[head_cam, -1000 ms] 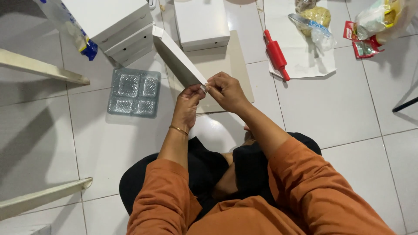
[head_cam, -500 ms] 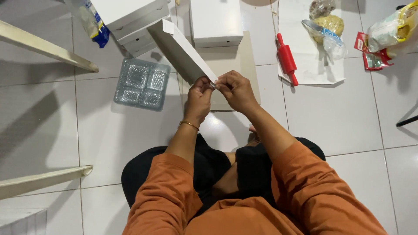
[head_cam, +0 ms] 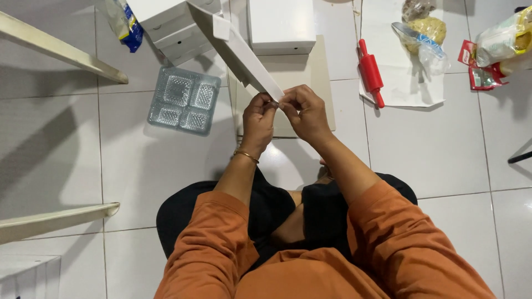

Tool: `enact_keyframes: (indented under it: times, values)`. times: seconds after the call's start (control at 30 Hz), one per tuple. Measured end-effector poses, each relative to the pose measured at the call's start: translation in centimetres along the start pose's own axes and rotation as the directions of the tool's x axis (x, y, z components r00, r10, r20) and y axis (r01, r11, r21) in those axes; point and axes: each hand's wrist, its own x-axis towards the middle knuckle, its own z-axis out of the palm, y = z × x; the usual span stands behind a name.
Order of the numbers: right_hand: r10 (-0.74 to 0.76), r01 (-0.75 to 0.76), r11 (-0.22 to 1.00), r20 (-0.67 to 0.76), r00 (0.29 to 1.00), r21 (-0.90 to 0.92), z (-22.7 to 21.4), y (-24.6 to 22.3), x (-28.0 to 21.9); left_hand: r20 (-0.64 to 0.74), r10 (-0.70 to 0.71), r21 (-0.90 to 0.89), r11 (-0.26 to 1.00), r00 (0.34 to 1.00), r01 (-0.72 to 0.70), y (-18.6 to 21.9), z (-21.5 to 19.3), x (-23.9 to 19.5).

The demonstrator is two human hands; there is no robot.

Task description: The person assembles a white cardboard box by folding and tucking the flaps into place. They then pick up a flat cardboard sheet, fold it, and place it inside the assembled box.

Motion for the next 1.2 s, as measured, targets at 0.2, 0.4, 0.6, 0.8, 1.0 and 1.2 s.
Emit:
enact_keyframes:
  times: [0.2,0.4,0.6,0.8,1.0,1.2]
  values:
    - [-0.06,0.06,0.998,0.009,0.998,0.016,0.1,0.6,-0.1,-0.003,0.017,0.006,1.0,1.0,-0.017,1.3,-0.2,-0.1]
    - [-0.217,0.206,0.96,-0.041,0.975,-0.191,0.5,-0.1,0.0,0.024,0.002,-0.007,1.0,1.0,-0.002,2.8,0.0,-0.4]
    - [-0.313,0.287,0.915,-0.051,0.948,-0.283,1.0,-0.3,0.4,-0.013,0.046,0.074,0.996,0.999,-0.045,1.5,-0.1,0.4]
    - [-0.114,0.114,0.989,0.009,0.993,-0.099,-2.3,-1.1,1.9,0.041,0.178,0.346,0.92,0.983,-0.181,3.1,0.0,0.0]
    - [-0.407,0.317,0.893,-0.27,0.873,-0.32,0.5,-3.6,3.5,0.25,0.197,0.509,0.807,0.948,-0.301,-1.2,0.7,-0.6]
    - [-0.562,0.407,0.799,-0.31,0.767,-0.442,-0.2,-3.0,3.6,0.151,0.066,0.032,0.997,0.986,-0.071,1.9,0.1,-0.2]
